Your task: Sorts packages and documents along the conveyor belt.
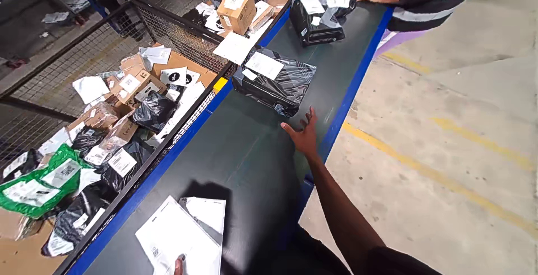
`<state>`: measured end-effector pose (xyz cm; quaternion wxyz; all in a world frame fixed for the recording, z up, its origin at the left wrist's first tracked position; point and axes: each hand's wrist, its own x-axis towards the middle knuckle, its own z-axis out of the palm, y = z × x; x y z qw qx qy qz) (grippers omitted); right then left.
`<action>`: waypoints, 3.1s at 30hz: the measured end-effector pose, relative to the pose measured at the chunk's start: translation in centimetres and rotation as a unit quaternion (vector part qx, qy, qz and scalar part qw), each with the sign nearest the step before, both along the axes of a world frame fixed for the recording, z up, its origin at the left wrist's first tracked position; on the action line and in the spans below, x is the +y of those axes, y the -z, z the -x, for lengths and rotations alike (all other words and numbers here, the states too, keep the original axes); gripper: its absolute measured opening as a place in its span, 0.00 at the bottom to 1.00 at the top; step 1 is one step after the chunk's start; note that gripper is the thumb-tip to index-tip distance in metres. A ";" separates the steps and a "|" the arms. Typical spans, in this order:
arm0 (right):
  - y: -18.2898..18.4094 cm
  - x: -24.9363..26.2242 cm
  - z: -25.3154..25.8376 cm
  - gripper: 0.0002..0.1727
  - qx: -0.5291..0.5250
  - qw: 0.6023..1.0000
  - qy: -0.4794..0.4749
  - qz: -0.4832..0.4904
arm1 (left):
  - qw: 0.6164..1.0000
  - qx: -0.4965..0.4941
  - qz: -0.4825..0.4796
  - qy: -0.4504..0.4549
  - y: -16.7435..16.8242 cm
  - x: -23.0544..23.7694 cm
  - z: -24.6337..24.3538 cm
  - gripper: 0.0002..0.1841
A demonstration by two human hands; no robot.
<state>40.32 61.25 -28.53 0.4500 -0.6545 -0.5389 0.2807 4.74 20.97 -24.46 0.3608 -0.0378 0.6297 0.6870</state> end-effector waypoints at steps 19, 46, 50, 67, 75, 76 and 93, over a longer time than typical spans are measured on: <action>-8.8 -22.8 33.8 0.35 -0.071 0.768 -0.634 0.056 | 0.988 -0.029 -0.135 -0.071 -3.6 -11.2 2.7 0.25; -11.9 -24.6 24.3 0.22 0.425 0.695 -0.518 0.261 | 0.984 -0.016 -0.175 -0.037 -2.7 -11.1 3.1 0.23; -11.8 -26.1 24.3 0.31 0.257 0.712 -0.576 0.309 | 0.985 -0.016 -0.166 -0.043 -3.1 -11.2 3.7 0.21; -16.7 -15.1 20.0 0.23 0.105 0.860 -0.472 0.161 | 0.960 -0.062 -0.271 -0.018 -5.4 -9.0 6.3 0.25; -12.3 -26.0 23.1 0.27 0.177 0.766 -0.567 0.245 | 0.948 -0.079 -0.309 0.018 -6.8 -7.4 5.6 0.24; -12.4 -26.1 23.3 0.24 0.188 0.762 -0.572 0.238 | 0.948 -0.077 -0.310 0.021 -6.8 -7.4 5.6 0.24; -12.1 -28.5 21.3 0.16 0.221 0.707 -0.589 0.323 | 0.947 0.321 0.014 -0.015 -1.1 -10.8 8.5 0.18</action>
